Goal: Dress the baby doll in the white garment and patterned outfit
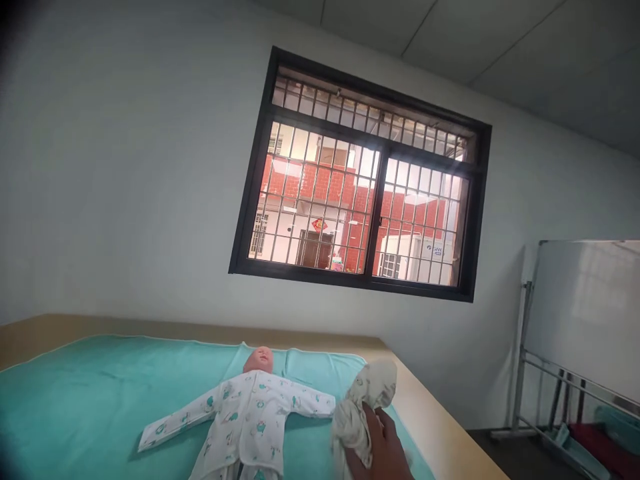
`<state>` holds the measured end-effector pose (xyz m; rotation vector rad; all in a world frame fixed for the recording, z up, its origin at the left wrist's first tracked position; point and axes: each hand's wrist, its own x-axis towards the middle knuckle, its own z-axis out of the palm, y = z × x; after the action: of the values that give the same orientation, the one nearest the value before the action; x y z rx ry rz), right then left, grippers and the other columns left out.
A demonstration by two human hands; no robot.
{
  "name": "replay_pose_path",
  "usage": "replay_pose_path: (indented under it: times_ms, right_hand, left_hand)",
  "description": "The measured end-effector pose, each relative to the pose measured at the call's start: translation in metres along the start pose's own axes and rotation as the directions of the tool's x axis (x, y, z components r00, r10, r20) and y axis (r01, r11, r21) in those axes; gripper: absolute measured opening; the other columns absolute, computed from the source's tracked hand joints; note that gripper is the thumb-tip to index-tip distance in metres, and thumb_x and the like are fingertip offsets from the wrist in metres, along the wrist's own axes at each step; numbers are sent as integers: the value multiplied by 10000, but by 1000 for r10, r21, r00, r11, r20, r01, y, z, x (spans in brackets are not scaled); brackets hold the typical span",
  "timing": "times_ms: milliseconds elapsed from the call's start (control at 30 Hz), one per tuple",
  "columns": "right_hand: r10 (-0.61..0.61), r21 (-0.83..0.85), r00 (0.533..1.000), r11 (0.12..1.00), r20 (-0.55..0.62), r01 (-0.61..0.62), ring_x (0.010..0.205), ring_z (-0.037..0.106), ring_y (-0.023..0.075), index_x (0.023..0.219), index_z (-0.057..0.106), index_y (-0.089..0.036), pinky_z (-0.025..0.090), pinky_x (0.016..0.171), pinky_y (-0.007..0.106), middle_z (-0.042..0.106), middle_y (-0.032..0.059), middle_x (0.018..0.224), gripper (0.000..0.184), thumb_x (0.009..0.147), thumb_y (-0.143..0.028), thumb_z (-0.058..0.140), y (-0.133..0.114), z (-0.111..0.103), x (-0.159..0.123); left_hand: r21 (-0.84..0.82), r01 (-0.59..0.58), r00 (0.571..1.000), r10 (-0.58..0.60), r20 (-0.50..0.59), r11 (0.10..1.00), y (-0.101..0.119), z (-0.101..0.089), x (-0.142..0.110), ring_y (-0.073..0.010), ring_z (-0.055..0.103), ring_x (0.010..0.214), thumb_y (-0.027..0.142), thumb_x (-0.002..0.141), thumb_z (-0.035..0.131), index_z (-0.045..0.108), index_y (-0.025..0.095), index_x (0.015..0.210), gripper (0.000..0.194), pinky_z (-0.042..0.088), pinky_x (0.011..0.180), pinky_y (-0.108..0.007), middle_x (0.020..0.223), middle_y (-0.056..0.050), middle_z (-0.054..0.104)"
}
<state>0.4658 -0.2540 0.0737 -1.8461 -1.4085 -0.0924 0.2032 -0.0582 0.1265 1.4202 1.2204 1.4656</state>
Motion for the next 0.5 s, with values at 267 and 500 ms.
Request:
replay_pose_path:
  times_ms: [267,500]
  right_hand:
    - [43,-396,984,918,173,29,1174,581,368,1290,595,-352,504,861,572,595,81,1337,512,795,-452,512,57,93,-14]
    - [77,-365,976,931,203,3,1270,477,436,1270,614,-359,497,861,626,524,60,1410,690,690,-721,522,32,54,21]
  left_hand:
    - [38,59,998,-58,-8,998,5,-15,-18,-316,641,1116,420,749,569,661,431,817,115,593,552,-372,863,142,725]
    - [45,112,988,-107,-112,993,-26,-111,-91,-329,717,916,492,662,580,671,481,837,198,590,502,-401,741,105,723]
